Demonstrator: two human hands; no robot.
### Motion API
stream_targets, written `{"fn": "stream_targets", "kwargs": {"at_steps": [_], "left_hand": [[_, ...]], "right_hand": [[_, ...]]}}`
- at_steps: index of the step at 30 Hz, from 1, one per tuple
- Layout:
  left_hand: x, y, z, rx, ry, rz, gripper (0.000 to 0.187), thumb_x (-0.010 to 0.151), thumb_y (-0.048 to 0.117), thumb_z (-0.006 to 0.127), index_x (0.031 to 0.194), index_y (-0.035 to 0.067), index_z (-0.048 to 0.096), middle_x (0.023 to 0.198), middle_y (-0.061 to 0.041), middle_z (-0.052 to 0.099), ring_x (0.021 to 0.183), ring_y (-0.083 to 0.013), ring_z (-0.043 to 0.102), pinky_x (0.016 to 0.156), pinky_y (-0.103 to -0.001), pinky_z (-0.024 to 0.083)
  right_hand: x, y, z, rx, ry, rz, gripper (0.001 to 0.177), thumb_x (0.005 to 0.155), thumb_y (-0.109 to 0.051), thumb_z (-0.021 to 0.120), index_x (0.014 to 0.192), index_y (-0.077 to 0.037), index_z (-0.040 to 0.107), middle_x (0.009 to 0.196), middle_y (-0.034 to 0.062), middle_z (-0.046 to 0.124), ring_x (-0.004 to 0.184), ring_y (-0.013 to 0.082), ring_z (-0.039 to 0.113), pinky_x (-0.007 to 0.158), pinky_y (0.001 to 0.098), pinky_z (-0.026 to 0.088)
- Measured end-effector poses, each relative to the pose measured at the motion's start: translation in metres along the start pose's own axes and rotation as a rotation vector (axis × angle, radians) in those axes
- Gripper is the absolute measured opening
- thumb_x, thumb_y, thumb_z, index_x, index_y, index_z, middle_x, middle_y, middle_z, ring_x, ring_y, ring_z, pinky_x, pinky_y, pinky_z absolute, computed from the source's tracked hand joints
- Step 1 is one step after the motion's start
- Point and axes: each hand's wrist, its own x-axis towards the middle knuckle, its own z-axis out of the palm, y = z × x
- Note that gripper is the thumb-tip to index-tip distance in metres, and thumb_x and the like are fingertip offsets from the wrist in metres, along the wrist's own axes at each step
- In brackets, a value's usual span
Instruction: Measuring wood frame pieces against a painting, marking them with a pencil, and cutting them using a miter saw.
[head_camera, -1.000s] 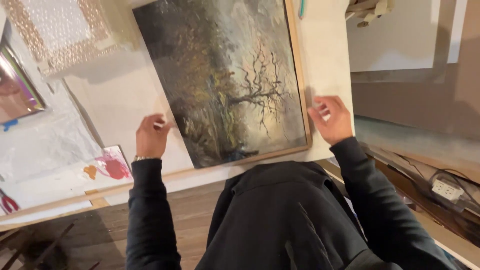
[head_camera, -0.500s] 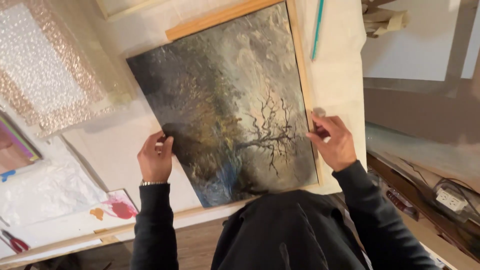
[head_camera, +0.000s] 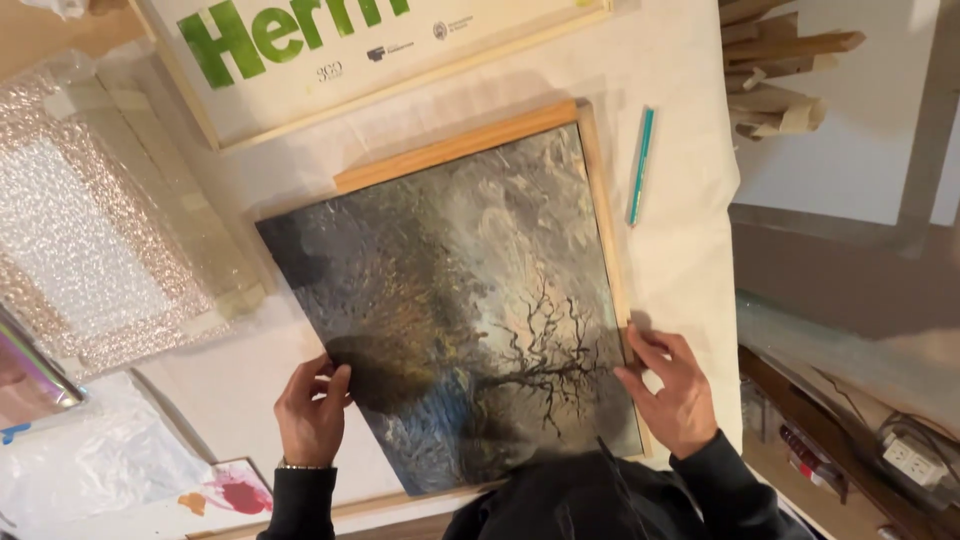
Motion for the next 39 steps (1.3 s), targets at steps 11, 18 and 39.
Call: {"fn": "stream_targets", "kwargs": {"at_steps": [11, 18, 39], "left_hand": [[-0.001, -0.002, 0.002, 0.043, 0.015, -0.012, 0.031, 0.092, 0.015, 0.074, 0.117, -0.003, 0.069, 0.092, -0.011, 0.074, 0.072, -0.0189, 0.072, 0.058, -0.032, 0.060], [-0.007, -0.012, 0.001, 0.026, 0.022, 0.095, 0.037, 0.093, 0.016, 0.073, 0.125, 0.000, 0.067, 0.107, -0.013, 0.071, 0.082, -0.0183, 0.072, 0.062, -0.032, 0.062], [-0.224, 0.039, 0.054, -1.348, -0.168, 0.313, 0.045, 0.099, 0.002, 0.063, 0.142, 0.000, 0.050, 0.132, -0.016, 0.067, 0.115, -0.0284, 0.071, 0.093, -0.041, 0.061]], "right_hand": [[0.001, 0.001, 0.002, 0.047, -0.005, 0.032, 0.049, 0.085, -0.011, 0.077, 0.133, -0.009, 0.068, 0.119, 0.0133, 0.065, 0.094, 0.0223, 0.073, 0.081, 0.0344, 0.060], [0.004, 0.028, 0.023, 0.129, 0.100, 0.101, 0.044, 0.089, -0.020, 0.076, 0.126, 0.002, 0.064, 0.105, 0.0131, 0.069, 0.086, 0.0200, 0.070, 0.074, 0.0333, 0.061], [-0.128, 0.028, -0.025, 0.368, -0.530, -0.120, 0.027, 0.098, -0.017, 0.065, 0.118, 0.000, 0.070, 0.090, 0.0064, 0.075, 0.072, 0.0095, 0.063, 0.063, 0.0258, 0.052]]}}
